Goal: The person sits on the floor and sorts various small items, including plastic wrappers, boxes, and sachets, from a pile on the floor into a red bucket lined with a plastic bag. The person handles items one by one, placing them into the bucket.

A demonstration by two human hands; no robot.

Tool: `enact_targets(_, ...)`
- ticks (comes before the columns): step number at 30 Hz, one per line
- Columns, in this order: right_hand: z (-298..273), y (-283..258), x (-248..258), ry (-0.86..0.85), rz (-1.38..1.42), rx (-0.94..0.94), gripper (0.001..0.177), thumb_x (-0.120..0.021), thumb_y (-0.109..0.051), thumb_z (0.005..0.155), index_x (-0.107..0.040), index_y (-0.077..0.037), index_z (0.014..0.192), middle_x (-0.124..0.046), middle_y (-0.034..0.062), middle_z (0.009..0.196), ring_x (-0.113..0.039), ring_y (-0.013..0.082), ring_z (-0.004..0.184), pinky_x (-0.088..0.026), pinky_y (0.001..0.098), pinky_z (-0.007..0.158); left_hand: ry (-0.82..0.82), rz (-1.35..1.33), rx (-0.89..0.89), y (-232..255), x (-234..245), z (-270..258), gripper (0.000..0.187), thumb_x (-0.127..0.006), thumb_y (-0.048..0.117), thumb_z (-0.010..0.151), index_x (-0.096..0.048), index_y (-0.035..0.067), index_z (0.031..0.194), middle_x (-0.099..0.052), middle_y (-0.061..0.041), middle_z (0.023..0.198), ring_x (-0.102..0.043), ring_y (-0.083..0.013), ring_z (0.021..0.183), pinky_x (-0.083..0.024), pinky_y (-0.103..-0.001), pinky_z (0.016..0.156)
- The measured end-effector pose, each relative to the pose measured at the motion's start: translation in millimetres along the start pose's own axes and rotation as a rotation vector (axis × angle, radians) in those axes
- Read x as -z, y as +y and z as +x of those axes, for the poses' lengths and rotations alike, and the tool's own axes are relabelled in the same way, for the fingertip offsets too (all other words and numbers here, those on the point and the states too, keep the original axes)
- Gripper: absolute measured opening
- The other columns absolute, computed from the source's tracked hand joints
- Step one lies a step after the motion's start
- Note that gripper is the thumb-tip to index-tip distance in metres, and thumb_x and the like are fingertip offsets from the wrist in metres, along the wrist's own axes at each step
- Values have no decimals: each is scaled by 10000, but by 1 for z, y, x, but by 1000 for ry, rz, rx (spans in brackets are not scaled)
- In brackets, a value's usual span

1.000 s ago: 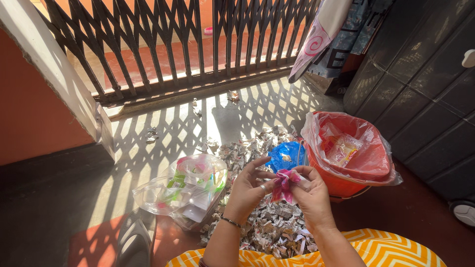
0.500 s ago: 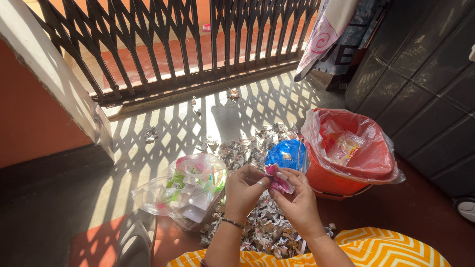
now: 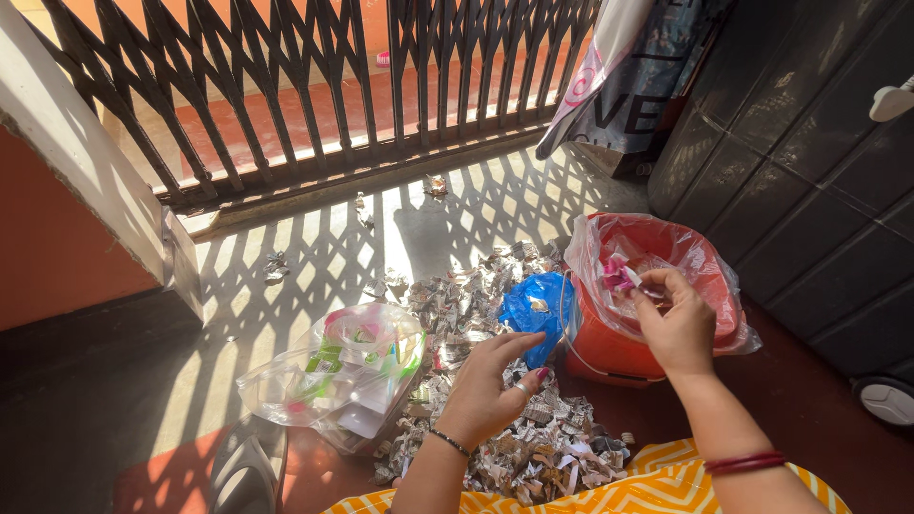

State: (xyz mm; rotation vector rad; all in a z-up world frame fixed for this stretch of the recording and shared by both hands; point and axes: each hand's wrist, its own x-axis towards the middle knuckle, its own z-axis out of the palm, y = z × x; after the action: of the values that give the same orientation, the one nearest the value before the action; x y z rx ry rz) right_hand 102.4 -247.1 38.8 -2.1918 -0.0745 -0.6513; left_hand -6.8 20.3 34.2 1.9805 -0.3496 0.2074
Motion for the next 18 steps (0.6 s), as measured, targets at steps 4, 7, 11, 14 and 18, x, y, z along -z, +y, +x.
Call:
enact_targets(4, 45, 48, 10, -72, -268, -21, 195, -713, -129, 915, -764, -131, 1103, -784, 90, 927, -750, 197, 823, -562, 343, 760, 38, 53, -19, 2, 0, 2, 540, -702, 251, 881, -606, 140, 1400, -605, -107, 1409, -505, -323, 1350, -390, -452, 1135)
enact_targets(7, 64, 75, 7, -259, -363, -250, 295, -630, -127, 961, -776, -202, 1206, -802, 116, 997, -788, 251, 861, -593, 380, 813, 17, 114, 20, -1, -2, 7, 584, -701, 231, 874, -557, 149, 1434, -527, -110, 1483, -417, -344, 1420, -334, -480, 1164)
enact_targets(11, 76, 109, -9, -485, -524, -191, 412, -702, -149, 876, -731, -225, 1280, -731, 150, 1212, -685, 303, 1135, -511, 391, 999, -41, 175, 74, -5, -7, 13, 599, -694, 198, 868, -531, 166, 1444, -469, -100, 1539, -304, -355, 1494, -274, -518, 1183)
enact_targets(14, 84, 145, -20, -646, -470, -161, 482, -616, -101, 876, -680, -196, 1344, -716, 123, 1312, -654, 273, 1253, -492, 373, 1063, -47, 184, 69, -8, -12, 16, 593, -691, 188, 870, -535, 167, 1442, -470, -94, 1542, -300, -359, 1499, -286, -518, 1189)
enact_targets(18, 97, 194, -37, -850, -313, -238, 567, -573, -61, 869, -587, -148, 1429, -692, 88, 1371, -636, 227, 1302, -479, 347, 1084, -87, 232, 99, -12, -19, 19, 592, -687, 178, 877, -523, 173, 1446, -439, -96, 1554, -291, -361, 1496, -271, -520, 1190)
